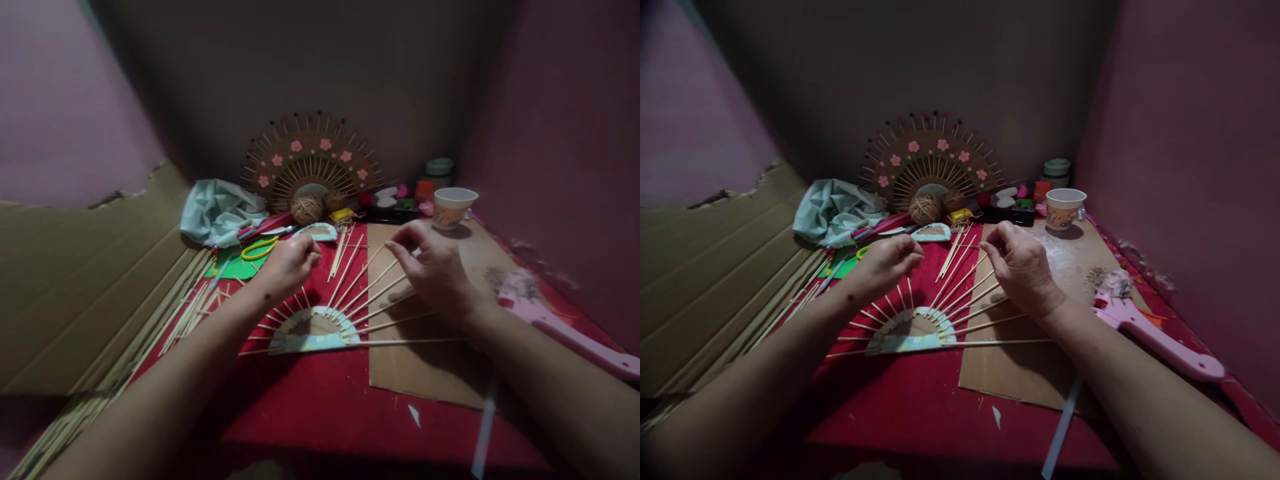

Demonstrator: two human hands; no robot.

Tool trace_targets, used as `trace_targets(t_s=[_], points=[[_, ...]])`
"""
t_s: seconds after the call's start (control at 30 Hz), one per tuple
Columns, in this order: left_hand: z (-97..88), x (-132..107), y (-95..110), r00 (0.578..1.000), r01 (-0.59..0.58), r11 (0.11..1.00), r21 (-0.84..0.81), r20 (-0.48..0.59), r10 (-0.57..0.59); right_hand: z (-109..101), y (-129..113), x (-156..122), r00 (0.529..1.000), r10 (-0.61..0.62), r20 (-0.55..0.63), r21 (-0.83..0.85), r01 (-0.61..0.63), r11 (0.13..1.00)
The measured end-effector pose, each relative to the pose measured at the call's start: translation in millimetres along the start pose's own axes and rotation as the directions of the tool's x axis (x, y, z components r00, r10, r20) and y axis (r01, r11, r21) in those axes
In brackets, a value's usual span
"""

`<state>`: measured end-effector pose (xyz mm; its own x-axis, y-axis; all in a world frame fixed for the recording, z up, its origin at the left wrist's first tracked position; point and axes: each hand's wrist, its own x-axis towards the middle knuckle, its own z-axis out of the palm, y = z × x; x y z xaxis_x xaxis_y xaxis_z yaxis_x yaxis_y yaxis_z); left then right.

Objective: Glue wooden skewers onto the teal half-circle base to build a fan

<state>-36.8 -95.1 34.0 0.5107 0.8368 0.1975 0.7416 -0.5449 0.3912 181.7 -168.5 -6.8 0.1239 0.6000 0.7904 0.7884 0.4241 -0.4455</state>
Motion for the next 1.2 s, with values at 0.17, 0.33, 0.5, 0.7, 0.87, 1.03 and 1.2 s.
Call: trace_targets(t_s=[0.17,0.33,0.5,0.7,0.87,1.03,1.2], points=[[26.3,28,-2,0.983,-0.026,0.981,0.190,0.185,-0.010,2,2,-1,0.994,-0.108,0.030,-0.034,0.109,0.993],[47.9,44,4,0.980,-0.014,0.960,0.281,0.196,-0.043,2,1,-3,0.990,-0.126,0.055,-0.077,0.130,0.988],[58.2,64,8,0.963,0.031,0.937,0.348,0.241,-0.121,1,1,-3,0.983,-0.163,0.079,-0.116,0.171,0.978],[47.9,77,17,0.933,0.108,0.945,0.310,0.295,-0.204,0,2,-2,0.984,-0.168,0.061,-0.117,0.174,0.978],[18.1,52,14,0.857,0.189,0.961,0.201,0.444,-0.261,0,3,-3,0.988,-0.147,0.044,-0.089,0.151,0.985],[-11.2,12,-14,0.840,0.242,0.970,0.020,0.497,-0.219,-1,3,0,0.993,-0.110,0.039,-0.044,0.111,0.993],[-27.1,-10,-29,0.962,0.254,0.738,-0.626,0.242,-0.127,-32,-13,6,0.999,-0.002,-0.034,0.040,0.003,0.999]])
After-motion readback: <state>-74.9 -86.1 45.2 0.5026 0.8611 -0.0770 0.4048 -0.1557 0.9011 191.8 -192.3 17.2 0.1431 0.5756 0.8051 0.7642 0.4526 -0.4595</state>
